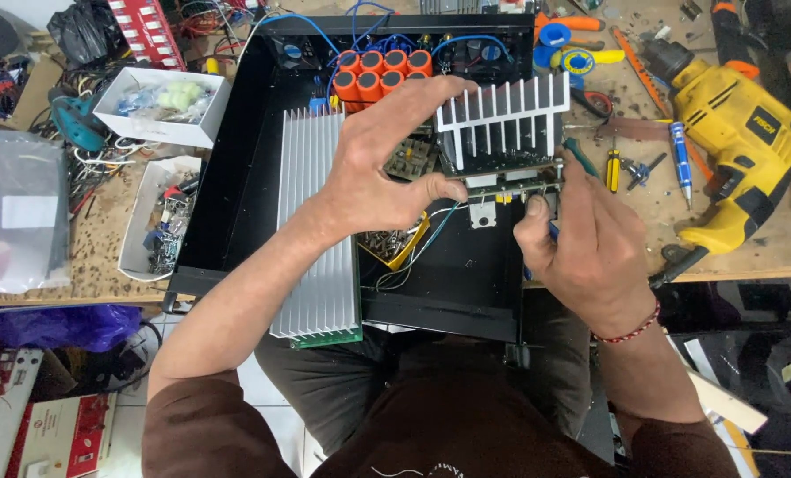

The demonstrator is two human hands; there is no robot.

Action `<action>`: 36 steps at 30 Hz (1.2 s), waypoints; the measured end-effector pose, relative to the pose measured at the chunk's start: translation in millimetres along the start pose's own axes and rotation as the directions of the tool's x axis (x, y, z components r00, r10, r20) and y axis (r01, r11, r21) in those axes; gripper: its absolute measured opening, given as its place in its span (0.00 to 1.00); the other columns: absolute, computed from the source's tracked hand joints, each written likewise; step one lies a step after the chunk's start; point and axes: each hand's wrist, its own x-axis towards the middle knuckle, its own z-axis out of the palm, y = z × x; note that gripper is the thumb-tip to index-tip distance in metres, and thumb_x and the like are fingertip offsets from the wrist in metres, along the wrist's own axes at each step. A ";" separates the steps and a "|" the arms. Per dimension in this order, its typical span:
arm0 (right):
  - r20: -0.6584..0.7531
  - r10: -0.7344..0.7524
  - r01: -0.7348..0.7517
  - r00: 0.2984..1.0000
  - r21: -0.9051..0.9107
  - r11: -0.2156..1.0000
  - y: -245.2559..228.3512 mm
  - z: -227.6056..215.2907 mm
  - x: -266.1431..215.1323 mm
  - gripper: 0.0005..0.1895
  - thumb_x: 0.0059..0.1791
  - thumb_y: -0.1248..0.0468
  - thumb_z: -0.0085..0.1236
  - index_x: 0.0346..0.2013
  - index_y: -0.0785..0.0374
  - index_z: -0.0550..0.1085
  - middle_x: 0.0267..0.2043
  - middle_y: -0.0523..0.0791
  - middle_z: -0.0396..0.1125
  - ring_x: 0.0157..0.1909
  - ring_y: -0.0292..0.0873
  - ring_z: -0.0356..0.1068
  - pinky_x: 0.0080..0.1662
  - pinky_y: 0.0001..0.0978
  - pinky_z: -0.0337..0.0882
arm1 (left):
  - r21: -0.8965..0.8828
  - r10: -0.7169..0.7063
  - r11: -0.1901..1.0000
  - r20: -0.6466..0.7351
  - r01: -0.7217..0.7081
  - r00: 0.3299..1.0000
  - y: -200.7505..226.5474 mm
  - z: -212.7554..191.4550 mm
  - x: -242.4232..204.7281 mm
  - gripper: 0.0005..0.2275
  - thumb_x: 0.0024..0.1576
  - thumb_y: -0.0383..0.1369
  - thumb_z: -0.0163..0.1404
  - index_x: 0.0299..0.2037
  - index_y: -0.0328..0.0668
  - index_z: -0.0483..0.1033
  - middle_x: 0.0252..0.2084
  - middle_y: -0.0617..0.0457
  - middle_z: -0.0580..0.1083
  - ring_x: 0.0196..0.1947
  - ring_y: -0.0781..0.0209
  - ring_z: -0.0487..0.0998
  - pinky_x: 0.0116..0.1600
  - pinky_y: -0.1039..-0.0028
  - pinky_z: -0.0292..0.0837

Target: The person handles two large aluminum heat sinks and a green circuit board. They remove a heat sink from the board, then use a pair of pliers to manipulate small components on the circuit board while sitting on the floor.

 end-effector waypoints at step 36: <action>-0.052 -0.054 0.046 0.997 -0.150 0.988 -5.5 8.4 -8.8 0.20 0.60 0.66 0.46 0.49 0.89 0.70 0.43 0.64 0.75 0.33 0.54 0.78 0.35 0.39 0.78 | 0.018 0.050 0.999 0.090 -0.052 0.995 -1.4 -2.5 -9.3 0.41 0.58 0.50 0.67 0.70 0.33 0.55 0.69 0.41 0.67 0.70 0.40 0.73 0.78 0.50 0.75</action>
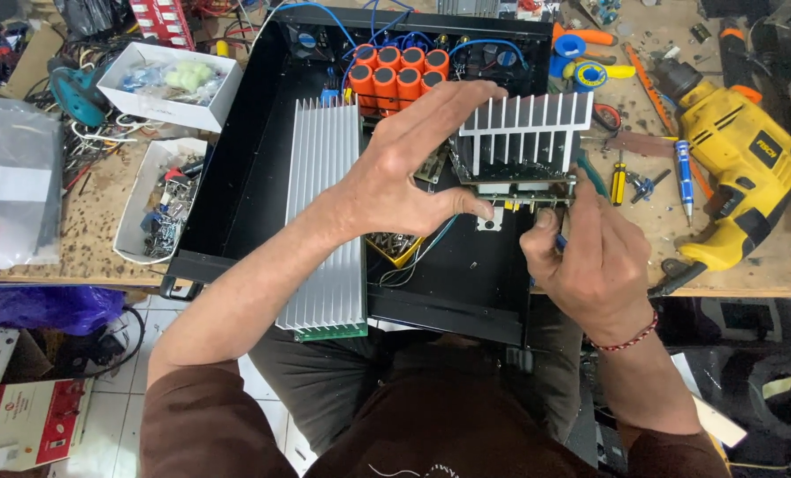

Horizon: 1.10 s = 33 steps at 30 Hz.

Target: The person handles two large aluminum heat sinks and a green circuit board. They remove a heat sink from the board, then use a pair of pliers to manipulate small components on the circuit board while sitting on the floor.

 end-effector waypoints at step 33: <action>-0.103 0.097 -0.057 0.990 0.334 0.941 -44.3 -21.1 -155.5 0.24 0.49 0.61 0.64 0.43 0.87 0.75 0.37 0.68 0.74 0.37 0.64 0.78 0.39 0.48 0.79 | 0.409 0.240 0.819 0.392 -0.402 0.888 80.7 26.0 -37.1 0.11 0.64 0.27 0.60 0.52 0.30 0.76 0.50 0.40 0.75 0.50 0.51 0.78 0.55 0.67 0.86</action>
